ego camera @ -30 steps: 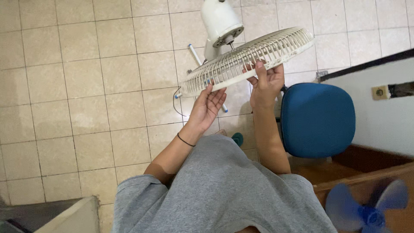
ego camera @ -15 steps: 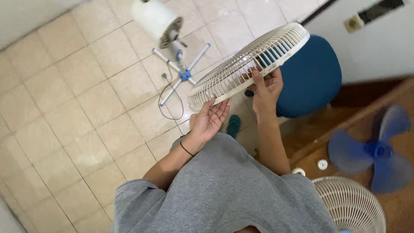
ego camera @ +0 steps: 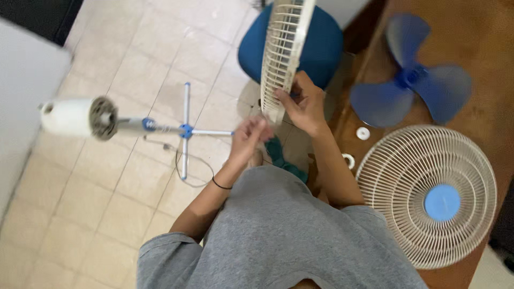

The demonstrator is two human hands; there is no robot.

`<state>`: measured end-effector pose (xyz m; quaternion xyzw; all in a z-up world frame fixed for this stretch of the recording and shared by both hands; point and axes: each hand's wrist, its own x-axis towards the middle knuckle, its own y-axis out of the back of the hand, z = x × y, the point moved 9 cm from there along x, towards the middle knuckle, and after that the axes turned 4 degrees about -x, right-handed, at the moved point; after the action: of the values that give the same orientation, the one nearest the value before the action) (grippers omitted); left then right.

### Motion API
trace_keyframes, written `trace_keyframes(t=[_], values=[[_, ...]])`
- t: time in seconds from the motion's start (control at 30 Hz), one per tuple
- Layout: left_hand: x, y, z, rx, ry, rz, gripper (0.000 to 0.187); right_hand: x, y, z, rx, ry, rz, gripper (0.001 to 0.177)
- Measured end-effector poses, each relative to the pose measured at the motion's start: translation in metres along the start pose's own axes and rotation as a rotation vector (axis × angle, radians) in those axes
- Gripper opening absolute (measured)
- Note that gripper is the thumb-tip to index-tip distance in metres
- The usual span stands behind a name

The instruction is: The person assembles a standing electric fan by hand. They remove the front grille, detach the fan blades, and then reattach the blades and grille to the fan stand.

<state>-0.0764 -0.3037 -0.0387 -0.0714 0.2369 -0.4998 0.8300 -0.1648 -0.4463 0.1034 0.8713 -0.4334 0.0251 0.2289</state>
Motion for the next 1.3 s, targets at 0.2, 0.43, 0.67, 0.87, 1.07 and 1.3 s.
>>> trace_keyframes(t=[0.2, 0.43, 0.67, 0.87, 1.07, 1.3], values=[[0.026, -0.098, 0.112, 0.169, -0.439, -0.113, 0.057, -0.007, 0.071, -0.016, -0.17, 0.088, 0.16, 0.017], [0.058, -0.198, 0.119, 0.095, -0.434, -0.346, 0.065, -0.008, 0.146, -0.036, -0.621, 0.226, 0.417, 0.018], [0.095, -0.257, 0.087, 0.006, -0.423, -0.458, 0.068, -0.006, 0.194, -0.038, -0.841, 0.228, 0.566, 0.015], [0.159, -0.317, 0.064, -0.09, -0.335, -0.694, 0.061, 0.015, 0.241, 0.006, -1.081, 0.088, 0.676, 0.015], [0.227, -0.386, 0.026, -0.057, -0.202, -0.861, 0.06, 0.027, 0.3, 0.092, -1.297, -0.057, 0.713, 0.019], [0.284, -0.465, -0.043, -0.086, 0.035, -1.012, 0.066, 0.017, 0.368, 0.196, -1.511, -0.288, 0.637, 0.021]])
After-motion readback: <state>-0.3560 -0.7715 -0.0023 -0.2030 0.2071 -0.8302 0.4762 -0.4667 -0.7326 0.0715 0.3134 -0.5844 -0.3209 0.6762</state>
